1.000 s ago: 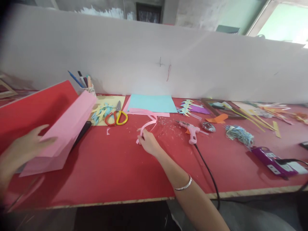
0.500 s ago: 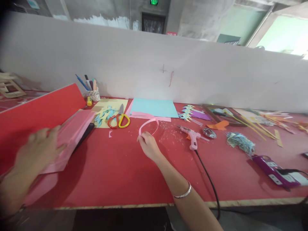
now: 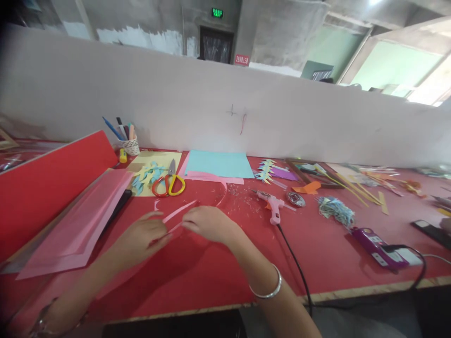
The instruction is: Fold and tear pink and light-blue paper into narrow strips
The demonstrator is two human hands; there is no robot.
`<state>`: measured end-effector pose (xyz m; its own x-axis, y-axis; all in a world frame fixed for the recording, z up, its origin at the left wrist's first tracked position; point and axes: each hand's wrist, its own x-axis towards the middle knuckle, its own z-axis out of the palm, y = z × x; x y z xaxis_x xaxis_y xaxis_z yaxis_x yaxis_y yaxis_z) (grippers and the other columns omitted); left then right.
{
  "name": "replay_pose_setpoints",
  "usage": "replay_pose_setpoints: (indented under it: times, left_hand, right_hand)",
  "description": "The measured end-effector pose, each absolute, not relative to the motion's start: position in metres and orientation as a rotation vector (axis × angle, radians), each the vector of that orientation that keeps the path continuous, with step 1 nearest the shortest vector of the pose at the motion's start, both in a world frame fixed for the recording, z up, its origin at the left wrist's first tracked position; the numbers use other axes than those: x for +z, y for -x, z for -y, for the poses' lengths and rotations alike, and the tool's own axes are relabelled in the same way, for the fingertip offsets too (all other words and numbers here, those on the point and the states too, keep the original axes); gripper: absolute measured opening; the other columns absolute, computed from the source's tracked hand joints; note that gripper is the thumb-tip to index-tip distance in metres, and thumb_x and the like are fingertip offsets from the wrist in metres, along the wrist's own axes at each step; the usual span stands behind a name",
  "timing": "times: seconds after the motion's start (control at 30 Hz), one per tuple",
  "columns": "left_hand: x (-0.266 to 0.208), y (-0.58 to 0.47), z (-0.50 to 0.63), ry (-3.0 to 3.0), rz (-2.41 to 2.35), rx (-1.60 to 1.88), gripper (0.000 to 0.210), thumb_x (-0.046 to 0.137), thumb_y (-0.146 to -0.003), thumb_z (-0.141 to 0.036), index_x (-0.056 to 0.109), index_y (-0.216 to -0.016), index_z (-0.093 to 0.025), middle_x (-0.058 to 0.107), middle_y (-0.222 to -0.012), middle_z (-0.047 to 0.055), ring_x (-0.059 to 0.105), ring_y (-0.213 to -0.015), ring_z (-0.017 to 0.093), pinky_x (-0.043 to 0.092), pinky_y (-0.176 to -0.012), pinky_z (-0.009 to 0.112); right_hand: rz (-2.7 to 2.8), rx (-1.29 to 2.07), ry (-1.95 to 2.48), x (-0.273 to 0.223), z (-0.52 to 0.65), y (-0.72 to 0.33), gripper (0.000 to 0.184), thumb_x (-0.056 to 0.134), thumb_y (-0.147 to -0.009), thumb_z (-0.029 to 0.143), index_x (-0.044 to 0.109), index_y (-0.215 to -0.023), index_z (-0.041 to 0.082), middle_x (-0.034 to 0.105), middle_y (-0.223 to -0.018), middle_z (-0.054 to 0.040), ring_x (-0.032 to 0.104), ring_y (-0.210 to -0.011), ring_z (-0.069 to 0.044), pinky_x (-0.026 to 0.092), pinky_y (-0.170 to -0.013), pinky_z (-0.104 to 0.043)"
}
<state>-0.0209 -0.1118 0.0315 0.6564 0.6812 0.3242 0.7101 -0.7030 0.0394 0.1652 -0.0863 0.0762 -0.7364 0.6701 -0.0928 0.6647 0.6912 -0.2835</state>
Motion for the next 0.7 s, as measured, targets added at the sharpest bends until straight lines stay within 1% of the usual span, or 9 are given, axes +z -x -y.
replay_pose_setpoints:
  times: [0.07, 0.1, 0.13, 0.2, 0.3, 0.37, 0.53, 0.6, 0.7]
  left_hand:
    - [0.03, 0.022, 0.107, 2.748, 1.16, -0.321, 0.034, 0.033, -0.085, -0.018, 0.055, -0.059, -0.017, 0.057, -0.051, 0.001, 0.054, -0.052, 0.013, 0.042, -0.062, 0.026]
    - [0.029, 0.021, 0.105, 2.735, 1.171, -0.233, 0.033, 0.033, -0.084, -0.015, 0.056, -0.06, -0.017, 0.058, -0.052, 0.001, 0.054, -0.051, 0.013, 0.041, -0.058, 0.025]
    - [0.029, 0.02, 0.104, 2.729, 1.19, -0.15, 0.032, 0.034, -0.084, -0.014, 0.057, -0.062, -0.017, 0.059, -0.053, 0.002, 0.055, -0.05, 0.013, 0.04, -0.057, 0.025]
    - [0.027, 0.017, 0.101, 2.732, 1.257, -0.03, 0.031, 0.034, -0.085, -0.014, 0.058, -0.065, -0.017, 0.061, -0.054, 0.002, 0.056, -0.051, 0.014, 0.039, -0.056, 0.024]
    - [0.025, 0.015, 0.1, 2.734, 1.399, 0.012, 0.03, 0.034, -0.085, -0.019, 0.06, -0.071, -0.019, 0.064, -0.058, 0.004, 0.06, -0.057, 0.017, 0.037, -0.052, 0.023]
    - [0.021, 0.017, 0.099, 2.736, 1.467, -0.061, 0.03, 0.033, -0.085, -0.021, 0.06, -0.074, -0.02, 0.065, -0.062, 0.004, 0.06, -0.058, 0.017, 0.037, -0.052, 0.023]
    - [0.011, 0.025, 0.098, 2.711, 1.607, -0.329, 0.036, 0.028, -0.086, -0.024, 0.062, -0.08, -0.02, 0.069, -0.072, 0.006, 0.061, -0.058, 0.016, 0.04, -0.054, 0.024]
    - [0.009, 0.027, 0.098, 2.716, 1.597, -0.327, 0.035, 0.028, -0.086, -0.023, 0.063, -0.082, -0.019, 0.069, -0.078, 0.007, 0.062, -0.062, 0.017, 0.042, -0.056, 0.025]
    - [0.009, 0.024, 0.099, 2.757, 1.494, -0.266, 0.033, 0.03, -0.087, -0.022, 0.063, -0.089, -0.02, 0.069, -0.082, 0.006, 0.063, -0.069, 0.017, 0.044, -0.06, 0.025]
  right_hand:
    - [2.863, 0.523, 1.211, 0.075, 0.074, -0.175, 0.024, 0.039, -0.087, 0.022, 0.06, -0.08, 0.015, 0.062, -0.082, -0.0049, 0.054, -0.077, -0.013, 0.037, -0.067, -0.024]
    - [2.849, 0.543, 1.262, 0.074, 0.067, -0.179, 0.022, 0.039, -0.087, 0.021, 0.06, -0.08, 0.015, 0.062, -0.083, -0.0047, 0.055, -0.078, -0.013, 0.038, -0.069, -0.024]
    - [2.8, 0.529, 1.341, 0.072, 0.06, -0.182, 0.02, 0.04, -0.086, 0.02, 0.06, -0.082, 0.015, 0.062, -0.085, -0.0046, 0.055, -0.079, -0.013, 0.038, -0.071, -0.023]
    - [2.566, 0.35, 1.623, 0.067, 0.045, -0.186, 0.017, 0.044, -0.083, 0.02, 0.057, -0.094, 0.017, 0.061, -0.096, -0.0059, 0.054, -0.09, -0.015, 0.039, -0.076, -0.024]
    - [2.19, 0.098, 1.987, 0.058, 0.025, -0.186, 0.031, 0.046, -0.082, 0.02, 0.047, -0.112, 0.016, 0.054, -0.112, -0.0134, 0.048, -0.105, -0.023, 0.04, -0.078, -0.031]
    - [2.087, 0.068, 2.095, 0.051, 0.014, -0.185, 0.034, 0.045, -0.081, 0.019, 0.043, -0.115, 0.014, 0.052, -0.113, -0.0173, 0.048, -0.106, -0.026, 0.041, -0.075, -0.033]
    - [1.988, 0.118, 2.217, 0.037, 0.001, -0.185, 0.026, 0.04, -0.08, 0.009, 0.051, -0.103, 0.015, 0.059, -0.099, -0.0158, 0.057, -0.088, -0.023, 0.041, -0.062, -0.029]
    - [2.002, 0.142, 2.205, 0.035, 0.0, -0.185, 0.025, 0.037, -0.079, 0.006, 0.055, -0.093, 0.016, 0.062, -0.093, -0.0127, 0.058, -0.082, -0.021, 0.038, -0.059, -0.026]
    - [2.061, 0.162, 2.128, 0.041, 0.001, -0.182, 0.022, 0.038, -0.079, 0.009, 0.058, -0.08, 0.018, 0.062, -0.084, -0.0083, 0.057, -0.074, -0.018, 0.033, -0.055, -0.024]
